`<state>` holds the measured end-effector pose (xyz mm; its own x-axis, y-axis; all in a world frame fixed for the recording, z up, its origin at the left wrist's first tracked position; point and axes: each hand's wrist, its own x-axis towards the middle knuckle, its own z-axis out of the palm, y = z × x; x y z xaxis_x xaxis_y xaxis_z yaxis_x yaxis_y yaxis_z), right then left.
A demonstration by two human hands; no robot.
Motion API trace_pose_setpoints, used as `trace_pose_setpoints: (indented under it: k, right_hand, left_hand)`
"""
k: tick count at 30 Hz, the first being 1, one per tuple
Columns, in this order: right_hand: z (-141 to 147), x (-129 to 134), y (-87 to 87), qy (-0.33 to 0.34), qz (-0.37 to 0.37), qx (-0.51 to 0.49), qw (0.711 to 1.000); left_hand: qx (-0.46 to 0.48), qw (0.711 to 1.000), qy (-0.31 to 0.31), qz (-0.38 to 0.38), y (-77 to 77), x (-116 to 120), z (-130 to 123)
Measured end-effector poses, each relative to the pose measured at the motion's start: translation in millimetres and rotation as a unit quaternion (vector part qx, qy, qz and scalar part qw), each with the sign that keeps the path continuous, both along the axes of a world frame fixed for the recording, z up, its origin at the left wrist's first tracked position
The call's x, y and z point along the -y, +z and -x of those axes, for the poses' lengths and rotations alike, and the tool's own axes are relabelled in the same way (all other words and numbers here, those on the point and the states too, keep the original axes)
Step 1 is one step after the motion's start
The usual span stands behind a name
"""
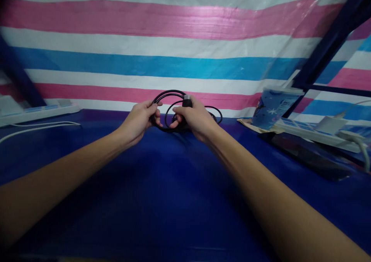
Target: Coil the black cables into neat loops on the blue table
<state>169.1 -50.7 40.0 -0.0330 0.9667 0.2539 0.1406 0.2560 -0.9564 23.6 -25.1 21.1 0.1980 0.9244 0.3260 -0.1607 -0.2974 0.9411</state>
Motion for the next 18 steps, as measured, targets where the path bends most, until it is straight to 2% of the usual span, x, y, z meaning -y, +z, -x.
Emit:
trace_pose_setpoints:
  k: [2, 5, 7, 9, 11, 14, 16, 18]
  right_hand:
    - [-2.5, 0.1, 1.4, -0.065, -0.018, 0.099, 0.993]
    - [-2.3, 2.7, 2.6, -0.169, -0.077, 0.251, 0.950]
    - [-1.3, 5.0, 3.6, -0.209, -0.119, 0.302, 0.923]
    - [-0.5, 6.2, 4.5, -0.223, -0.152, 0.316, 0.910]
    - [0.5, 5.8, 4.6, -0.180, -0.152, 0.283, 0.930]
    - [4.8, 4.9, 2.5, -0.037, -0.107, 0.119, 0.986]
    - [9.5, 6.6, 1.4, 0.018, -0.076, 0.006, 0.997]
    - [13.4, 10.3, 3.0, 0.019, -0.049, -0.049, 0.997]
  left_hand:
    - [-0.021, 0.999, -0.005, -0.037, 1.5, -0.3, 1.3]
    - [-0.030, 0.997, -0.011, -0.069, 4.1, 0.6, 3.0]
    - [-0.019, 0.997, -0.023, -0.067, 5.3, 1.4, 4.1]
    - [-0.009, 0.997, -0.050, -0.053, 6.2, 1.3, 5.6]
    - [-0.006, 0.996, -0.084, -0.028, 6.5, 0.1, 7.1]
    - [0.008, 0.994, -0.111, 0.009, 5.6, -2.7, 8.0]
    - [0.004, 0.993, -0.118, 0.019, 3.8, -4.0, 7.4]
    - [-0.017, 0.994, -0.105, 0.010, 1.0, -5.0, 6.7]
